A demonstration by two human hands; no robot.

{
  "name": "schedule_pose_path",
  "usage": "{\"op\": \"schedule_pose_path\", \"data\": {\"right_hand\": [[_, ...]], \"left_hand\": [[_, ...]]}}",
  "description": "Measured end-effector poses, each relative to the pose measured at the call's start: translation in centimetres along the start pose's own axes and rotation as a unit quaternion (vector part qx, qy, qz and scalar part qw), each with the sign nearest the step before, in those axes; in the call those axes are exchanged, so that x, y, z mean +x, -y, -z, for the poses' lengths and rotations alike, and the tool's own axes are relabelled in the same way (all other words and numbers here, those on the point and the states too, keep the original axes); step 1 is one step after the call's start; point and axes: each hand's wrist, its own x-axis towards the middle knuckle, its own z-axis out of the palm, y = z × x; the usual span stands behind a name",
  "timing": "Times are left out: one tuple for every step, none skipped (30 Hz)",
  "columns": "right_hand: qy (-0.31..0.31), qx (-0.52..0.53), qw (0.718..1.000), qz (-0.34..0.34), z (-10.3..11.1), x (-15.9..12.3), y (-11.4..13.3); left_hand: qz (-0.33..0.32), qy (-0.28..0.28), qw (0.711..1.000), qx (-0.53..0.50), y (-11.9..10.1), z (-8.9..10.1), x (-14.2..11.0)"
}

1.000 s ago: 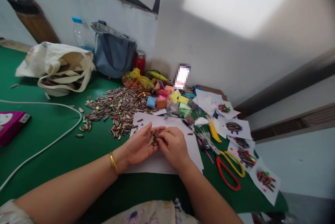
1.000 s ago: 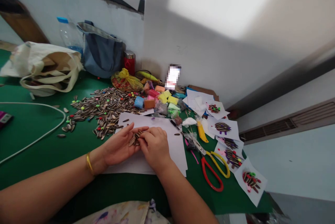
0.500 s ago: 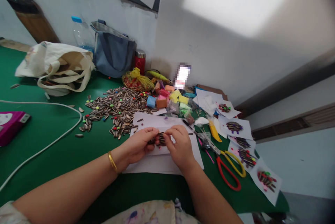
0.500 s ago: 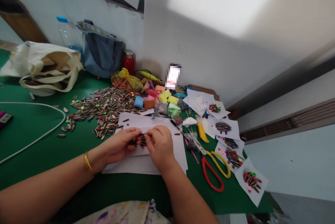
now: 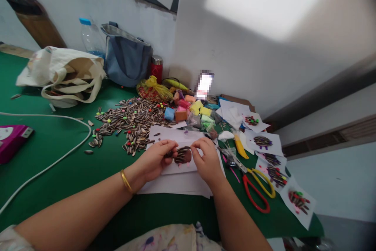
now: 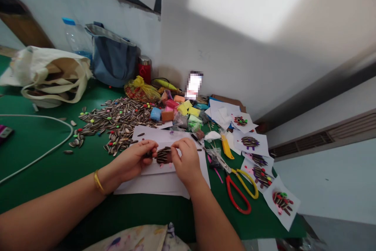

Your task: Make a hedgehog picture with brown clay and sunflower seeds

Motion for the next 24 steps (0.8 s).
{"op": "schedule_pose_path", "data": {"right_hand": [[0.005,-0.029,1.000,-0.003,0.2,0.0,-0.6],[0.021,-0.060,0.998,-0.005,0.4,0.1,-1.1],[0.039,-0.087,0.995,-0.007,0.5,0.1,-1.6],[0.055,-0.107,0.993,-0.009,0.5,0.0,-2.0],[0.072,-0.124,0.990,-0.010,0.5,0.0,-2.2],[0.085,-0.136,0.987,-0.010,0.4,0.0,-2.3],[0.095,-0.145,0.985,-0.009,0.3,-0.1,-2.2],[0.102,-0.151,0.983,-0.007,0.1,-0.1,-2.1],[0.105,-0.155,0.982,-0.004,0.0,-0.1,-1.8],[0.106,-0.158,0.982,-0.002,-0.2,-0.1,-1.6],[0.105,-0.161,0.981,0.000,-0.4,-0.1,-1.4],[0.104,-0.165,0.981,-0.001,-0.5,-0.1,-1.2],[0.104,-0.170,0.980,-0.002,-0.6,-0.1,-1.1],[0.105,-0.176,0.979,-0.002,-0.7,-0.1,-1.0],[0.108,-0.183,0.977,-0.002,-0.8,-0.1,-1.0],[0.111,-0.191,0.975,0.001,-0.9,-0.1,-1.0],[0.113,-0.201,0.973,0.004,-1.0,-0.1,-1.0],[0.115,-0.211,0.971,0.009,-1.0,-0.2,-1.0],[0.117,-0.223,0.968,0.013,-1.1,-0.2,-1.0],[0.118,-0.234,0.965,0.017,-1.2,-0.3,-1.0],[0.119,-0.245,0.962,0.021,-1.3,-0.3,-0.9],[0.119,-0.256,0.959,0.024,-1.3,-0.4,-0.9],[0.119,-0.266,0.956,0.027,-1.4,-0.4,-0.8],[0.119,-0.275,0.954,0.030,-1.5,-0.4,-0.8]], "left_hand": [[-0.006,-0.015,1.000,-0.018,-0.2,0.0,0.1],[-0.007,-0.026,0.999,-0.034,-0.3,0.1,0.2],[-0.006,-0.032,0.998,-0.048,-0.5,0.1,0.2],[-0.003,-0.036,0.998,-0.059,-0.6,0.2,0.3],[0.001,-0.039,0.997,-0.067,-0.7,0.2,0.3],[0.005,-0.041,0.996,-0.074,-0.8,0.2,0.4],[0.009,-0.043,0.996,-0.079,-0.8,0.2,0.4],[0.012,-0.046,0.996,-0.082,-0.8,0.2,0.4],[0.014,-0.048,0.995,-0.084,-0.8,0.2,0.4],[0.015,-0.050,0.995,-0.086,-0.8,0.1,0.4],[0.014,-0.051,0.995,-0.087,-0.8,0.1,0.3],[0.014,-0.052,0.995,-0.088,-0.8,0.1,0.3],[0.013,-0.052,0.995,-0.088,-0.9,0.1,0.3],[0.013,-0.053,0.995,-0.089,-0.9,0.1,0.3],[0.014,-0.053,0.994,-0.090,-0.9,0.1,0.3],[0.015,-0.053,0.994,-0.091,-0.9,0.1,0.3],[0.016,-0.052,0.994,-0.092,-0.9,0.1,0.3],[0.016,-0.052,0.994,-0.094,-0.9,0.1,0.3],[0.016,-0.051,0.994,-0.094,-0.9,0.1,0.3],[0.015,-0.050,0.994,-0.095,-0.8,0.1,0.3],[0.016,-0.051,0.994,-0.095,-0.8,0.1,0.3],[0.016,-0.051,0.994,-0.095,-0.8,0.1,0.3],[0.016,-0.052,0.994,-0.096,-0.8,0.1,0.3],[0.017,-0.053,0.994,-0.096,-0.8,0.1,0.3]]}}
